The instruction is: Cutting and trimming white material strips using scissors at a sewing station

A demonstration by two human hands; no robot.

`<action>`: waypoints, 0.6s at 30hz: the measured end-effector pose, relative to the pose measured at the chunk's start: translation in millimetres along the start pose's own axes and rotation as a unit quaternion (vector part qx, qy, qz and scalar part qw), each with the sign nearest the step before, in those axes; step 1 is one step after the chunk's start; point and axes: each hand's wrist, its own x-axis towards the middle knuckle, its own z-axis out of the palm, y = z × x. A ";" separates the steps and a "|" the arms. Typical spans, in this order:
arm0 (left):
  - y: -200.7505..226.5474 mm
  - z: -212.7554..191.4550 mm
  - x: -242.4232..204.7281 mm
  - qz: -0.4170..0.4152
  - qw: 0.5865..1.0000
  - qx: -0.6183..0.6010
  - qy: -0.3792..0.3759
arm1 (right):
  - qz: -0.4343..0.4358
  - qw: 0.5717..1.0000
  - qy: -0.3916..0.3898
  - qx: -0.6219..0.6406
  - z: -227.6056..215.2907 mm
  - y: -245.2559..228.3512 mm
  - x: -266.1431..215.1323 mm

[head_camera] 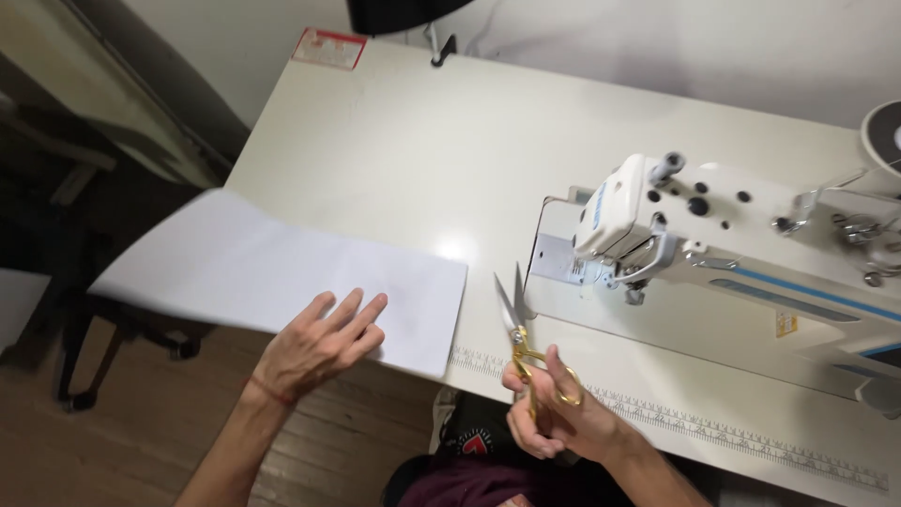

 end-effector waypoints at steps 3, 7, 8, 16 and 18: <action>7.2 37.3 -27.9 0.027 0.998 -0.041 0.042 | 0.020 1.000 0.001 0.001 -1.4 3.7 -18.6; 10.2 62.9 -54.1 0.040 0.992 -0.115 0.029 | 0.090 0.992 0.024 -0.083 -9.6 9.1 -41.8; 6.8 61.9 -59.7 0.032 0.992 -0.117 0.027 | 0.099 0.991 0.022 -0.083 -13.4 8.7 -45.5; 14.9 -12.4 -49.3 -0.070 0.954 -0.107 -0.271 | 0.272 0.946 0.029 -0.174 -43.9 1.0 -62.0; 46.9 -29.2 -18.5 -0.137 0.967 -0.145 -0.161 | 0.268 0.946 0.009 -0.184 -39.1 -8.0 -58.1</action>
